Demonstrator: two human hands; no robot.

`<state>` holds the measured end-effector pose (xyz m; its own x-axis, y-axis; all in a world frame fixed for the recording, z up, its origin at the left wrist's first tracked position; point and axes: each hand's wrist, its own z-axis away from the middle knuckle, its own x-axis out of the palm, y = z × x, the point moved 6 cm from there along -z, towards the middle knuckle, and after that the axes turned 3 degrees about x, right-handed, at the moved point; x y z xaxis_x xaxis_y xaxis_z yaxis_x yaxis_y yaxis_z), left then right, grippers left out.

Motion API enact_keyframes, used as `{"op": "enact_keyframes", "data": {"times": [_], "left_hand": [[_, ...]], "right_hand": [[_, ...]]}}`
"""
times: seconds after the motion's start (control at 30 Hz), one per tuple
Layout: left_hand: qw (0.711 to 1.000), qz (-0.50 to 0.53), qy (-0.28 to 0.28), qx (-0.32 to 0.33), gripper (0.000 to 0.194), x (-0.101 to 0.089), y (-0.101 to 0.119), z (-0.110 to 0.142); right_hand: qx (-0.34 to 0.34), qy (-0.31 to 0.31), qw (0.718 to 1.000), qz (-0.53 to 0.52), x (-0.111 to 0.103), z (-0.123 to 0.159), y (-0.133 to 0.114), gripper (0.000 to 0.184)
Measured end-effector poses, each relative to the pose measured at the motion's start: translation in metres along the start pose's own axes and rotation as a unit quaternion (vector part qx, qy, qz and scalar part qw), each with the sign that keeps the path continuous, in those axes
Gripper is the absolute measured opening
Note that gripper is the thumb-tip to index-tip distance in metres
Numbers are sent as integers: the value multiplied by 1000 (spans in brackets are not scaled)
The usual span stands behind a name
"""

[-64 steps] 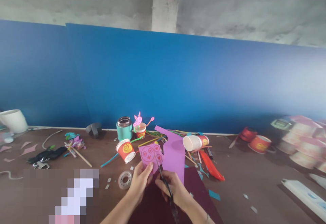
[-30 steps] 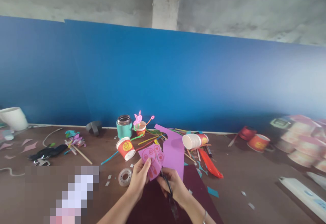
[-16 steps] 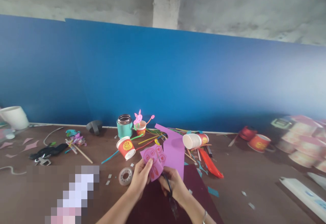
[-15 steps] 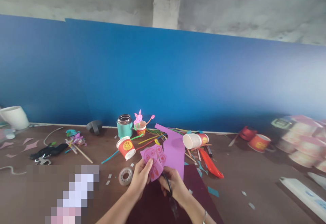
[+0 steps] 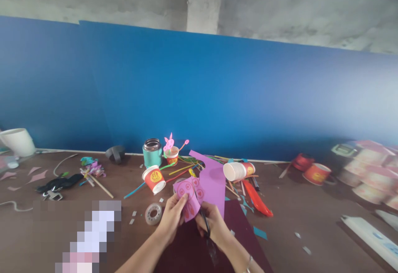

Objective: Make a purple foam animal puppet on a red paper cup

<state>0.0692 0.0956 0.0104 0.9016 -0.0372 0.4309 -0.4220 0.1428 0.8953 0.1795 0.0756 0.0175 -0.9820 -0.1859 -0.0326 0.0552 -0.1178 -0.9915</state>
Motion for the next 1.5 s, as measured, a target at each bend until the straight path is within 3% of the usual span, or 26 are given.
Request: {"op": "enact_keyframes", "data": {"times": [0.13, 0.47, 1.0, 1.3, 1.37, 1.5], "left_hand": [[999, -4, -40, 18, 52, 4, 4, -1], [997, -38, -56, 38, 51, 0, 3, -4], [997, -33, -57, 36, 50, 0, 11, -3], [998, -6, -52, 25, 48, 2, 15, -1], [998, -2, -56, 23, 46, 3, 16, 0], [998, 3, -55, 20, 42, 3, 16, 0]], "right_hand": [[0, 0, 1000, 11, -2, -1, 2, 23], [16, 1, 999, 46, -9, -2, 10, 15], [19, -28, 999, 42, -14, -1, 4, 30], [12, -24, 1000, 6, -15, 4, -6, 90], [8, -35, 999, 7, -14, 6, -11, 88], [15, -51, 998, 30, -13, 7, -13, 63]]}}
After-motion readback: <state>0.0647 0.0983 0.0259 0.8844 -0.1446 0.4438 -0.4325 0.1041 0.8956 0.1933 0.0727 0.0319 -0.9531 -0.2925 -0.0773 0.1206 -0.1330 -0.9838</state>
